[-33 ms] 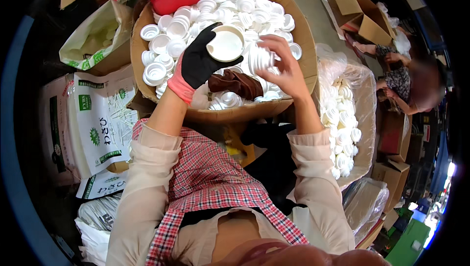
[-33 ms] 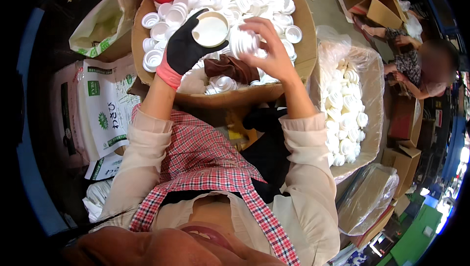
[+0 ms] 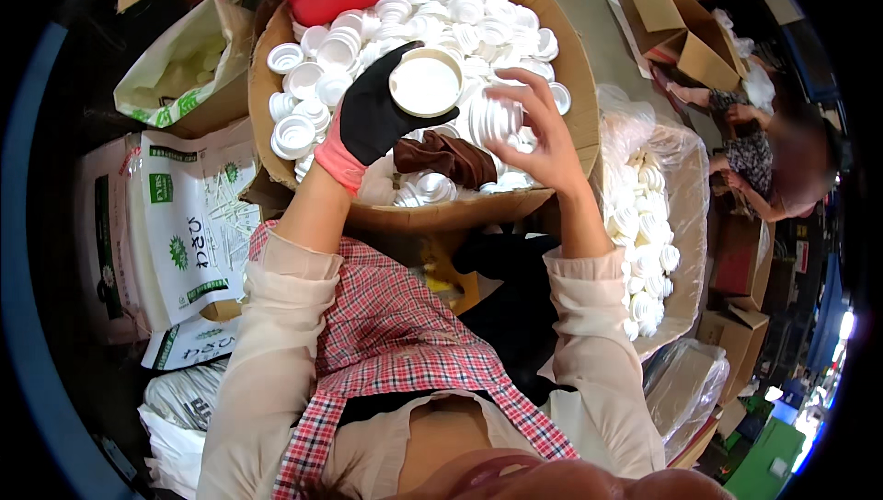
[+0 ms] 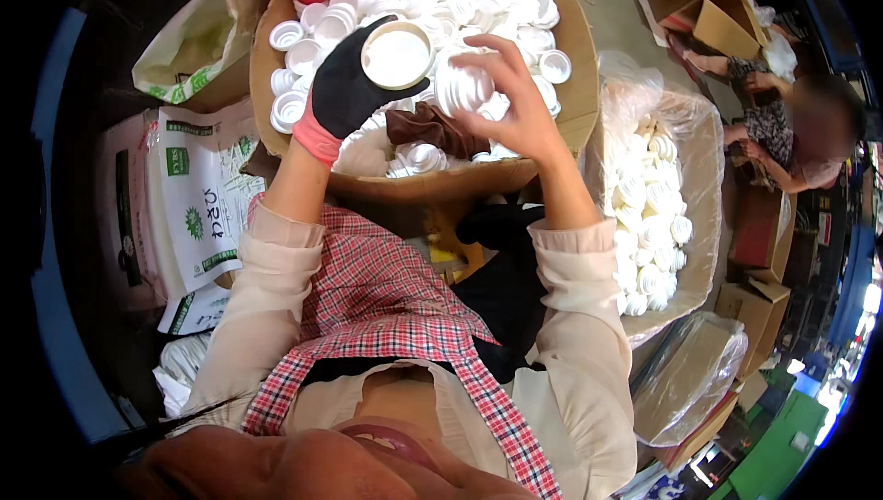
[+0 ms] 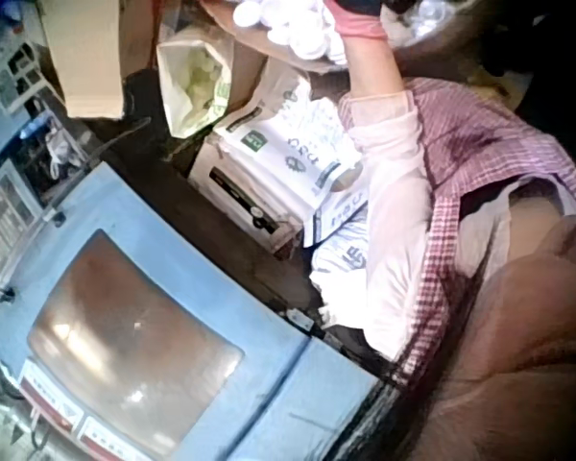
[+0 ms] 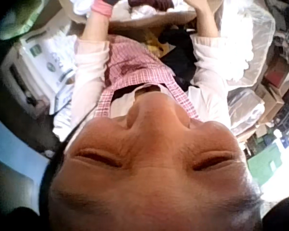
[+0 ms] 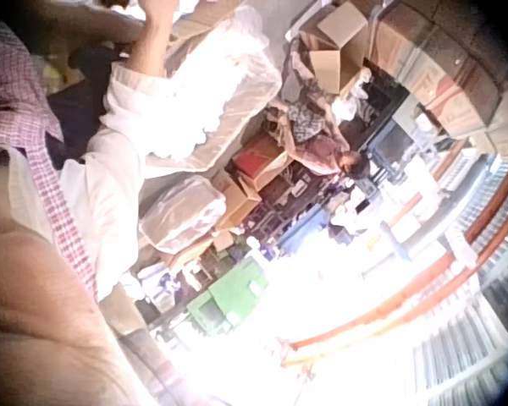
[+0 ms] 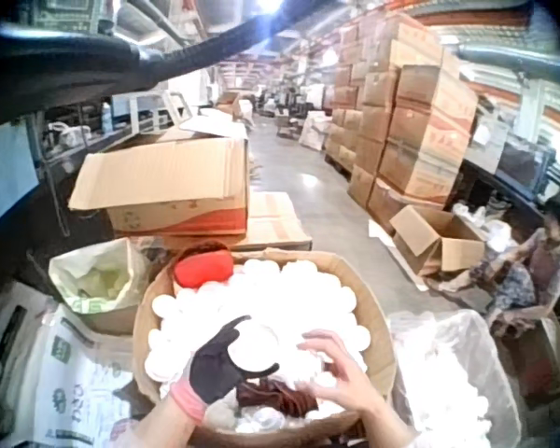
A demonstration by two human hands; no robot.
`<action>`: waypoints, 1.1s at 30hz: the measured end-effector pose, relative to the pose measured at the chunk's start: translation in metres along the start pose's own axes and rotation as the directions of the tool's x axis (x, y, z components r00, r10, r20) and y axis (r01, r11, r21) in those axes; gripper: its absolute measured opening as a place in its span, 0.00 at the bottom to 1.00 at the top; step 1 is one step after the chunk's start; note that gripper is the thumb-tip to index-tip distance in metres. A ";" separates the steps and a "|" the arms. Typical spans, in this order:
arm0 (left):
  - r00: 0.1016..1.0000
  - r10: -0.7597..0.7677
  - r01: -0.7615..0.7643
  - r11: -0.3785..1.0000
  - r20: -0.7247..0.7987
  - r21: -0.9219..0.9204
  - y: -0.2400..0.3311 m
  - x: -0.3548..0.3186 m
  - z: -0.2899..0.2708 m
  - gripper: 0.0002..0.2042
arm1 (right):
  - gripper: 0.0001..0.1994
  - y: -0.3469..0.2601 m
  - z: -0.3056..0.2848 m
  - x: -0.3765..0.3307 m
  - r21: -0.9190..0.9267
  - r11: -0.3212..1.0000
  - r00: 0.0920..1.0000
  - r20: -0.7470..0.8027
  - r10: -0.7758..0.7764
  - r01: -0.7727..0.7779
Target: The person sits on the floor and repeatedly picks up small white plastic containers and lids from a large cardboard box. They wipe the interior of each container with a brown cloth, then place the lid on top and set the assembled unit into a second box. The process continues throughout the clip.
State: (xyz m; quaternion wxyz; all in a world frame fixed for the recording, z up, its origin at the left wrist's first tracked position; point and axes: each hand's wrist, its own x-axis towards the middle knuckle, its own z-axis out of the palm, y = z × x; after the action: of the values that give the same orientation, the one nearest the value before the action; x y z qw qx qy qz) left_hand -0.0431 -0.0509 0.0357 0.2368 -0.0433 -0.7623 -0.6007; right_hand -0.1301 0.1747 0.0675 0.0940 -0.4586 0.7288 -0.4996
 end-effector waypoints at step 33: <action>0.848 -0.035 0.524 -0.099 0.529 -0.846 -0.015 0.001 -0.006 0.36 | 0.31 -0.016 0.009 -0.004 0.672 0.736 0.989 -0.142 0.026 0.077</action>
State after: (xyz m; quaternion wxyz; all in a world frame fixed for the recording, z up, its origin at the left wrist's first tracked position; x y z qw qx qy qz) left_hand -0.0472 -0.0612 0.0237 -0.1378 -0.1355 -0.1183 -0.9740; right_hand -0.1128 0.1705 0.0748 0.1949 -0.3665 0.4963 -0.7625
